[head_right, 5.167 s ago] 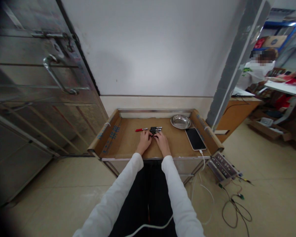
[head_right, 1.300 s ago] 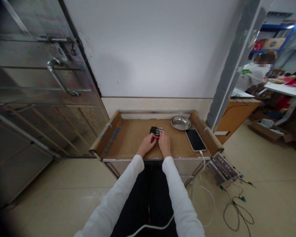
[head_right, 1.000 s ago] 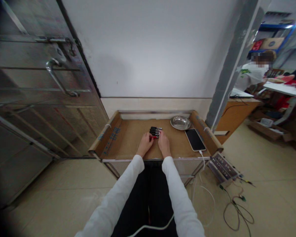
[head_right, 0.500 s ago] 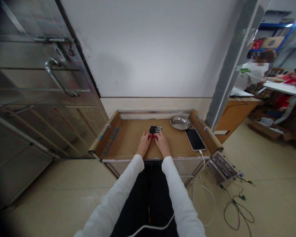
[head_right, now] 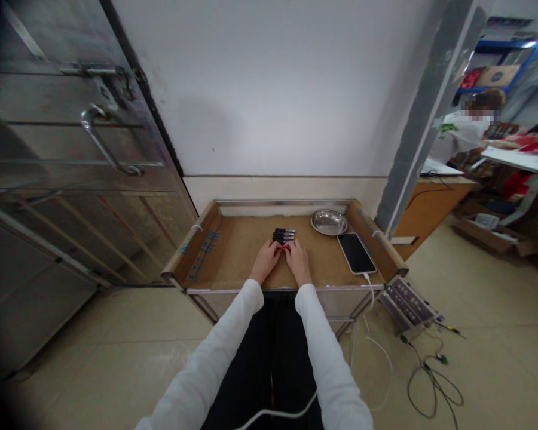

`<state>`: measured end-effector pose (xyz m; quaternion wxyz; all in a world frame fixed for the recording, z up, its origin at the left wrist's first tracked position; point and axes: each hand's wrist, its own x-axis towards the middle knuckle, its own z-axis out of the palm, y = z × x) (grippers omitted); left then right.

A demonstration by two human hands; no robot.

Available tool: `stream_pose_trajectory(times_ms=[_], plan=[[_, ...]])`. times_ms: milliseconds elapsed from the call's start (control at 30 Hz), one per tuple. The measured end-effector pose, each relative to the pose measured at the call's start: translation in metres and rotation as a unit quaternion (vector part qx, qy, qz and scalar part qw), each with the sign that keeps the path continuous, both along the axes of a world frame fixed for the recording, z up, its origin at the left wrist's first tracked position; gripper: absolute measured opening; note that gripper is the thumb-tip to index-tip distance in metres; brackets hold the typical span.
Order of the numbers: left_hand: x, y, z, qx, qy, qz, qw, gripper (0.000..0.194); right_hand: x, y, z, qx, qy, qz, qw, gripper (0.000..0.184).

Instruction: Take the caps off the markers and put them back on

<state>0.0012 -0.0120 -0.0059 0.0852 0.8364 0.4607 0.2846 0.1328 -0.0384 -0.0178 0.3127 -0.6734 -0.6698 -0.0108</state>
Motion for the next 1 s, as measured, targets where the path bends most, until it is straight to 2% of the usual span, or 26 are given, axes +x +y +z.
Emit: stream_pose_trajectory(times_ms=[200, 433, 600, 667, 800, 1000], plan=[[0.002, -0.003, 0.006, -0.006, 0.035, 0.064, 0.997, 0.008, 0.0, 0.0, 0.0, 0.002, -0.033, -0.005, 0.999, 0.022], [0.002, -0.008, 0.013, 0.002, 0.022, 0.092, 0.995, 0.01, -0.003, 0.0, 0.007, 0.007, -0.055, -0.101, 0.993, 0.025], [0.0, -0.003, 0.009, 0.022, -0.012, 0.213, 0.977, 0.017, 0.0, 0.001, 0.004, 0.001, -0.022, -0.163, 0.986, 0.034], [-0.001, 0.002, 0.005, 0.008, -0.022, 0.234, 0.972, 0.021, 0.002, 0.002, 0.001, -0.005, -0.017, -0.17, 0.985, 0.037], [-0.005, 0.015, 0.001, 0.006, 0.008, 0.199, 0.98, 0.02, 0.002, 0.004, -0.004, -0.027, -0.02, -0.162, 0.986, 0.038], [-0.026, 0.045, 0.007, 0.029, 0.072, 0.161, 0.984, 0.011, 0.005, 0.008, -0.002, -0.033, -0.038, -0.169, 0.984, 0.033]])
